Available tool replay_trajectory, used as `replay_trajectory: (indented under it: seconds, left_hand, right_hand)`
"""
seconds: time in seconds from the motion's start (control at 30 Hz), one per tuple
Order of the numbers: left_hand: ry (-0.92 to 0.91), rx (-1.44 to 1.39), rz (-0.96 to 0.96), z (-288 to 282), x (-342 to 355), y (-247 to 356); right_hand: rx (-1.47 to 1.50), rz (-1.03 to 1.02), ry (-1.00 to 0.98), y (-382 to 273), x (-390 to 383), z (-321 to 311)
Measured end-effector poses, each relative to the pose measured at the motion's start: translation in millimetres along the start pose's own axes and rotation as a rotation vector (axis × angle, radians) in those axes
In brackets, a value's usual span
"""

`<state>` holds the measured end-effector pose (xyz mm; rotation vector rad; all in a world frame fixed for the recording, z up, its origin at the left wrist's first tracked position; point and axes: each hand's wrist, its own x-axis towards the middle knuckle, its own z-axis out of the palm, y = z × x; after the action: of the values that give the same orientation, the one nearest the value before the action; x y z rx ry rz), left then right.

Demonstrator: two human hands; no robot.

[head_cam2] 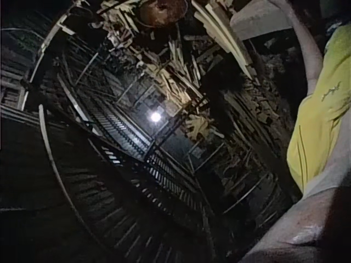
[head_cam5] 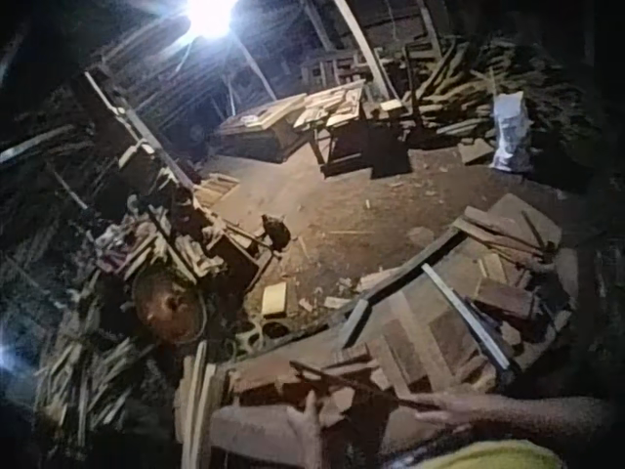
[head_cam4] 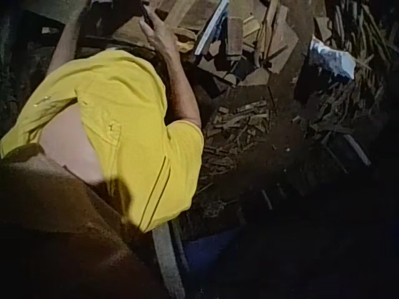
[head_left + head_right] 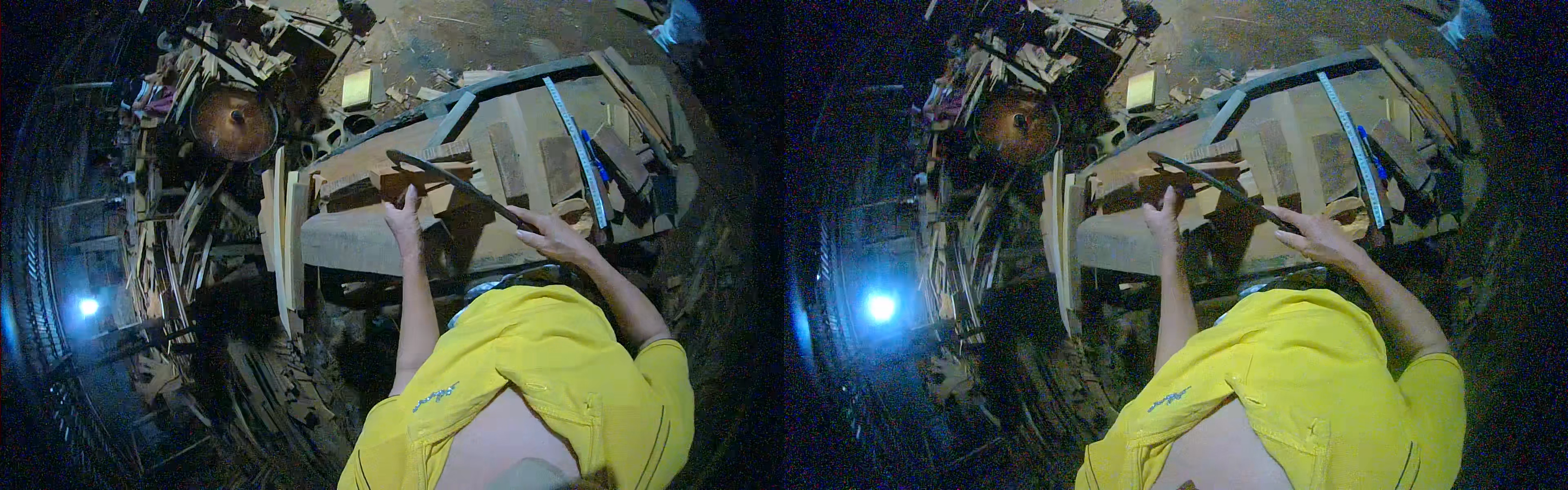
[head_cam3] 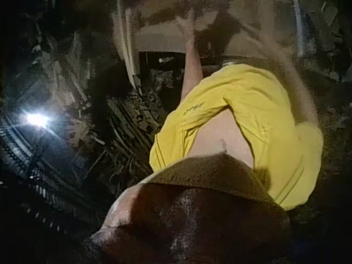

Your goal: The person holds a wooden block and repeatedly carves along its edges and surfaces using a curved blade.

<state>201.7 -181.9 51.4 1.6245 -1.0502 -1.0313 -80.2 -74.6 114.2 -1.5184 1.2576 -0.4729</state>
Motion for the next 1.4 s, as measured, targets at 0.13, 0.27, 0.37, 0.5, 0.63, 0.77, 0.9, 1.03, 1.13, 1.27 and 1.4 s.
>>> replay_trajectory:
  seconds: [0.13, 0.27, 0.37, 0.5, 0.63, 0.77, 0.9, 1.03, 1.13, 1.27, 1.4]
  left_hand:
    - [0.167, -0.186, -0.071, 1, -11, 30]
    - [0.100, -0.288, -0.124, 0, -12, 42]
    - [0.062, -0.258, -0.168, -13, -8, 44]
    - [0.002, -0.075, -0.116, -26, -9, 50]
    - [-0.101, 0.243, 0.312, -20, -33, 62]
    - [-0.211, 0.440, 0.337, -18, -71, 78]
    - [-0.249, 0.649, 0.259, -27, -94, 84]
    - [-0.305, 0.860, 0.178, -34, -99, 77]
    - [-0.223, 0.679, 0.338, -34, -106, 72]
    - [-0.212, 0.519, 0.372, -30, -115, 76]
    - [-0.196, 0.577, 0.312, -30, -121, 79]
  right_hand:
    - [-0.141, 0.007, -0.025, 1, -10, -2]
    - [-0.122, -0.004, -0.024, -5, -18, -4]
    - [-0.209, -0.140, 0.048, -8, -27, -2]
    - [-0.132, -0.178, 0.102, -4, -38, 2]
    - [-0.109, -0.140, 0.135, 1, -35, 5]
    - [-0.220, -0.143, 0.128, -9, -16, 9]
    - [-0.226, -0.191, 0.108, -17, -1, 20]
    - [-0.198, -0.352, 0.096, 2, 4, 33]
    - [-0.240, -0.284, 0.074, 23, 18, 37]
    - [-0.246, -0.093, 0.091, 33, 28, 28]
    - [-0.202, -0.169, 0.016, 22, 12, 31]
